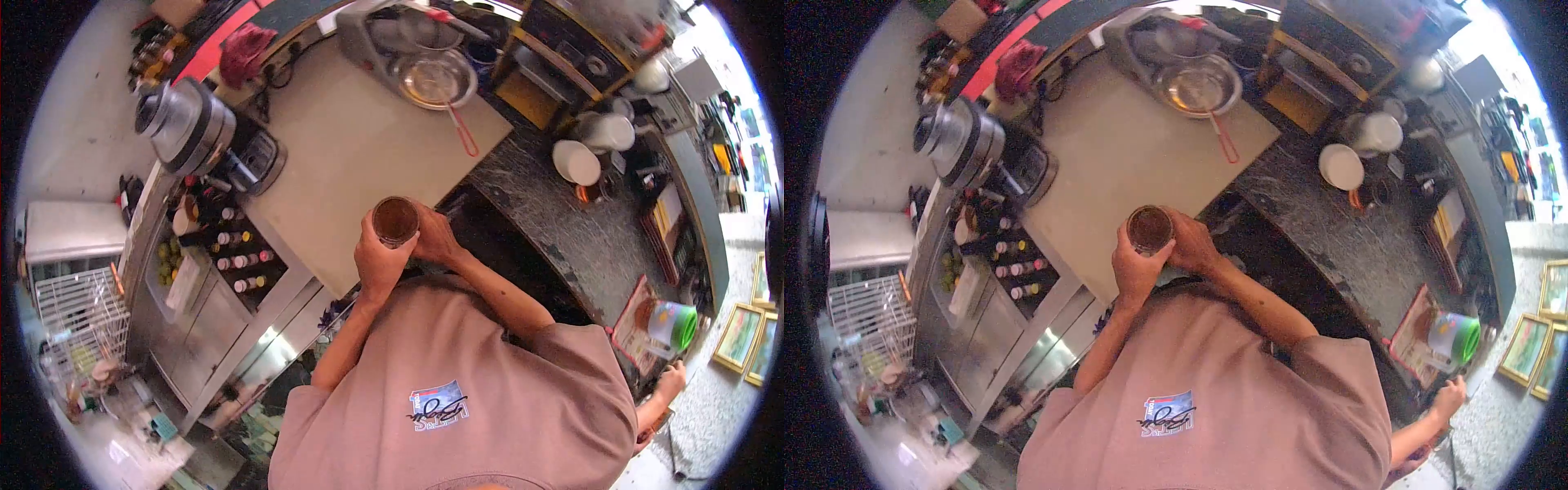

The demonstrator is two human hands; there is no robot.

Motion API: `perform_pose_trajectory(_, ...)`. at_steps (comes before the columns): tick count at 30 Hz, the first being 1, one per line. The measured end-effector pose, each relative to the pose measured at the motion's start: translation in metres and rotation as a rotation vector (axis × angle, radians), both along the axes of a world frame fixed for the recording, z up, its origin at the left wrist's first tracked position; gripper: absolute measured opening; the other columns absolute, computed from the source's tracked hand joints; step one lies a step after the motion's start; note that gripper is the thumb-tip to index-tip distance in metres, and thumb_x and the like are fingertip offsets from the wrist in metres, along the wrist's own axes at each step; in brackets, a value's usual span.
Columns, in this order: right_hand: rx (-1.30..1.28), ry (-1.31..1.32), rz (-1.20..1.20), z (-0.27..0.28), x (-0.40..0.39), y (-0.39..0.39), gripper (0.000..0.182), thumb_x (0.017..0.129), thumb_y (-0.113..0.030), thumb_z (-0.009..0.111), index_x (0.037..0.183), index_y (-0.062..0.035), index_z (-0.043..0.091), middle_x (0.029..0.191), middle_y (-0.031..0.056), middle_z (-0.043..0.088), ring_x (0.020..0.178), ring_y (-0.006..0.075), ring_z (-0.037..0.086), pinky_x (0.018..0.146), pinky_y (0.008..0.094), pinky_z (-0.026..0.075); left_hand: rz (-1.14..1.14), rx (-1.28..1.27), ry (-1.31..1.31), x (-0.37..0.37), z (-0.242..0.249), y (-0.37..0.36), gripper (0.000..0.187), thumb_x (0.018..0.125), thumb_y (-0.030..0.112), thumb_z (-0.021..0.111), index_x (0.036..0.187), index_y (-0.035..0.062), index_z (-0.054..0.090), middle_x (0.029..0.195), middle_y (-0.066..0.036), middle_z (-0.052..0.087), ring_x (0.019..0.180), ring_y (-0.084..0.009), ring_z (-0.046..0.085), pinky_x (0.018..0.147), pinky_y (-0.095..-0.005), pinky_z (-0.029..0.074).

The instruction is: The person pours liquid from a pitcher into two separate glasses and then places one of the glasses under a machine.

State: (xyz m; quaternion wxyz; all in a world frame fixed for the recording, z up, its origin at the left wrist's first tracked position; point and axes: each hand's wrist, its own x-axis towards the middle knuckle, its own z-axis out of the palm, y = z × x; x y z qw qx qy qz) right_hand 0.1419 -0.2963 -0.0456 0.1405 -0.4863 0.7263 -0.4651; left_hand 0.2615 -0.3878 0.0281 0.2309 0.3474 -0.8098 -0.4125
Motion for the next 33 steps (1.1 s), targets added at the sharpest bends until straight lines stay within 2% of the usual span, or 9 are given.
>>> perform_pose_trajectory(3, 0.036, -0.085, 0.034, 0.002, 0.016, -0.031, 0.075, 0.075, -0.025, 0.085, 0.139, -0.0043, 0.052, 0.133, 0.0193, 0.064, 0.123, 0.0386, 0.061, 0.1, 0.046, 0.052, 0.092, 0.018, 0.004, 0.019, 0.002, -0.018, 0.076, 0.072, 0.025, 0.092, 0.131, -0.0011, 0.052, 0.118, -0.021, 0.071, 0.11, -0.0331, 0.071, 0.094, -0.0436, 0.056)
perform_pose_trajectory(11, 0.04, -0.076, 0.262, -0.009, 0.042, -0.075, 0.076, 0.076, -0.025, 0.085, 0.141, -0.0049, 0.05, 0.133, 0.019, 0.063, 0.123, 0.0379, 0.061, 0.1, 0.0456, 0.052, 0.306, 0.039, -0.006, 0.059, -0.013, -0.036, 0.074, 0.073, 0.025, 0.092, 0.13, -0.0003, 0.052, 0.116, -0.02, 0.071, 0.108, -0.0326, 0.071, 0.093, -0.0427, 0.057)
perform_pose_trajectory(14, 0.049, -0.073, 0.337, -0.014, 0.047, -0.086, 0.076, 0.076, -0.026, 0.085, 0.141, -0.0048, 0.05, 0.134, 0.0187, 0.063, 0.124, 0.0375, 0.061, 0.101, 0.045, 0.052, 0.373, 0.053, 0.015, 0.066, -0.015, -0.039, 0.076, 0.073, 0.025, 0.091, 0.131, -0.0006, 0.051, 0.116, -0.022, 0.07, 0.109, -0.0376, 0.07, 0.091, -0.045, 0.057)
perform_pose_trajectory(19, 0.107, -0.115, 0.411, -0.014, 0.054, -0.101, 0.075, 0.077, -0.027, 0.084, 0.141, -0.005, 0.051, 0.136, 0.018, 0.062, 0.124, 0.0374, 0.061, 0.101, 0.045, 0.052, 0.46, 0.046, 0.0, 0.074, -0.012, -0.04, 0.076, 0.073, 0.025, 0.091, 0.133, -0.0002, 0.05, 0.118, -0.021, 0.069, 0.11, -0.0368, 0.07, 0.092, -0.0445, 0.057)
perform_pose_trajectory(22, 0.038, -0.159, 0.476, -0.013, 0.054, -0.108, 0.074, 0.078, -0.027, 0.084, 0.141, -0.0057, 0.051, 0.137, 0.0172, 0.061, 0.125, 0.0372, 0.06, 0.102, 0.0451, 0.051, 0.505, 0.058, 0.036, 0.077, -0.01, -0.041, 0.074, 0.073, 0.025, 0.092, 0.129, -0.0009, 0.052, 0.118, -0.021, 0.07, 0.111, -0.0335, 0.07, 0.094, -0.0428, 0.056)
perform_pose_trajectory(25, -0.005, -0.096, 0.502, -0.011, 0.057, -0.115, 0.073, 0.079, -0.027, 0.084, 0.141, -0.0062, 0.051, 0.138, 0.0164, 0.061, 0.126, 0.0365, 0.06, 0.102, 0.0448, 0.051, 0.559, 0.056, 0.017, 0.079, -0.015, -0.042, 0.076, 0.073, 0.025, 0.092, 0.131, -0.0008, 0.051, 0.119, -0.021, 0.07, 0.112, -0.034, 0.069, 0.095, -0.0429, 0.055)
perform_pose_trajectory(27, 0.01, -0.04, 0.514, -0.009, 0.057, -0.119, 0.074, 0.077, -0.022, 0.082, 0.141, -0.0049, 0.048, 0.132, 0.0187, 0.064, 0.119, 0.0396, 0.063, 0.098, 0.0473, 0.052, 0.575, 0.059, 0.017, 0.079, -0.015, -0.042, 0.077, 0.073, 0.025, 0.092, 0.132, -0.0008, 0.051, 0.12, -0.021, 0.069, 0.113, -0.0338, 0.069, 0.096, -0.0428, 0.055)
perform_pose_trajectory(33, 0.051, -0.088, 0.596, -0.006, 0.049, -0.131, 0.076, 0.077, -0.022, 0.083, 0.143, -0.0067, 0.048, 0.134, 0.0187, 0.062, 0.123, 0.0389, 0.061, 0.101, 0.0475, 0.051, 0.63, 0.1, 0.015, 0.074, -0.013, -0.046, 0.079, 0.072, 0.025, 0.092, 0.134, -0.0009, 0.05, 0.121, -0.021, 0.069, 0.114, -0.0335, 0.068, 0.097, -0.0427, 0.055)
